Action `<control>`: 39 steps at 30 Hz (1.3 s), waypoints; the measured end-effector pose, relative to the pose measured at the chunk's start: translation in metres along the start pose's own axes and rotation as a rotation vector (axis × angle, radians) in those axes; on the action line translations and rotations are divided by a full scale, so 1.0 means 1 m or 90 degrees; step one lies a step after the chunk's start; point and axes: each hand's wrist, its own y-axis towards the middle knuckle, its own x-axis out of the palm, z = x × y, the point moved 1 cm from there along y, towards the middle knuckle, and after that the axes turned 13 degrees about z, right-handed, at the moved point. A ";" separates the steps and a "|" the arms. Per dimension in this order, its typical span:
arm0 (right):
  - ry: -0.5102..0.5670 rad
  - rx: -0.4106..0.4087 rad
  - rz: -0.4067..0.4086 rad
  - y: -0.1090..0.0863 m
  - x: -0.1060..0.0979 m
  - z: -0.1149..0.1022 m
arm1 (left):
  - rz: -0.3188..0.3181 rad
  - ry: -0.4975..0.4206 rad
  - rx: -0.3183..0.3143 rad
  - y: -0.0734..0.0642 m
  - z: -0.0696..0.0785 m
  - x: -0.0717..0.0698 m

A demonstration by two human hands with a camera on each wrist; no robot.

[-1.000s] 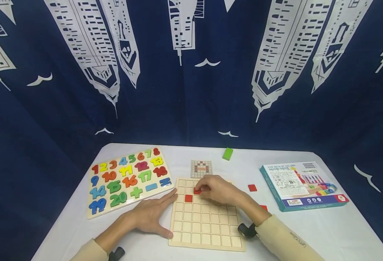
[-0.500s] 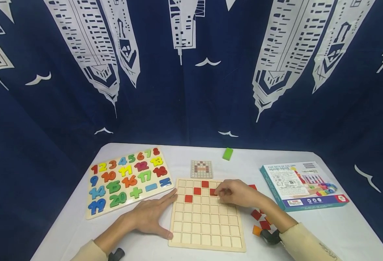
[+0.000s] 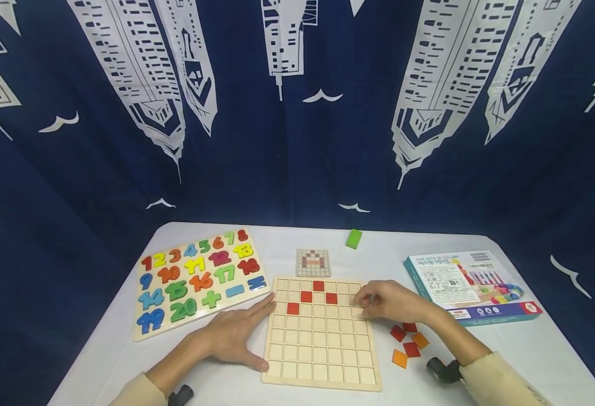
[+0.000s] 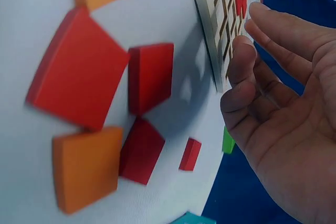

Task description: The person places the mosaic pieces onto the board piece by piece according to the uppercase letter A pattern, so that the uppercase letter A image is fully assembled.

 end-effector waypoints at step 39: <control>-0.070 0.111 -0.103 -0.041 -0.019 0.018 | 0.004 0.010 -0.001 0.000 0.001 0.000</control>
